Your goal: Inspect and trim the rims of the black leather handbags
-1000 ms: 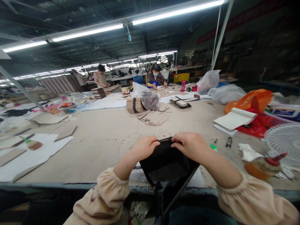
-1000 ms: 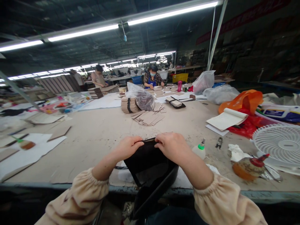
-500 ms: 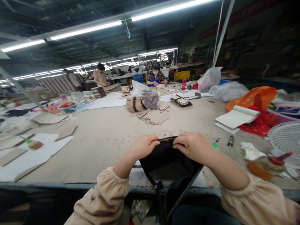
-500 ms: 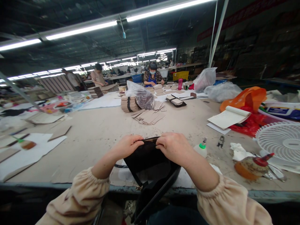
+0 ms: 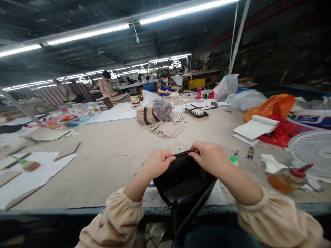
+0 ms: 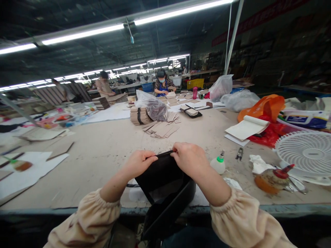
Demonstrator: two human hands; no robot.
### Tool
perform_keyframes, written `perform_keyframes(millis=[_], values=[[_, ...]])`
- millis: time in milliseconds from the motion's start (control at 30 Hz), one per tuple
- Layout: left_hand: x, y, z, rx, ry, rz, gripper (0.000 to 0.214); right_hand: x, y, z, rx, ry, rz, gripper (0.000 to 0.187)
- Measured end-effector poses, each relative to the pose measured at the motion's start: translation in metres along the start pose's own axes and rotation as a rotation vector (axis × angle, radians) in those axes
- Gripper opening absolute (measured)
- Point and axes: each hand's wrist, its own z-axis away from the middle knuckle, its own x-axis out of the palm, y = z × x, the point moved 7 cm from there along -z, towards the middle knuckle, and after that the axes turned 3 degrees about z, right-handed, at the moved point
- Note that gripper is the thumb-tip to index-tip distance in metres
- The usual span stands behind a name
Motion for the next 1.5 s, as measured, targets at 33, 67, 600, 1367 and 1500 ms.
perform_keyframes(millis=[33, 67, 600, 1367, 1500], values=[[0.0, 0.0, 0.0, 0.0, 0.001, -0.003, 0.034, 0.0, 0.0, 0.0, 0.004, 0.008, 0.0, 0.016], [0.001, 0.0, 0.0, -0.001, 0.002, -0.005, 0.034, 0.0, 0.0, 0.0, 0.007, 0.013, 0.0, 0.016], [0.003, 0.0, 0.001, -0.001, -0.011, -0.016, 0.035, 0.003, -0.002, -0.001, 0.006, -0.043, 0.057, 0.026], [-0.002, -0.012, 0.003, -0.021, -0.139, 0.112, 0.026, 0.009, 0.004, -0.006, 0.043, -0.072, 0.05, 0.025], [-0.002, -0.017, 0.004, -0.064, -0.103, 0.049, 0.023, 0.008, 0.009, -0.005, 0.066, -0.062, 0.051, 0.024]])
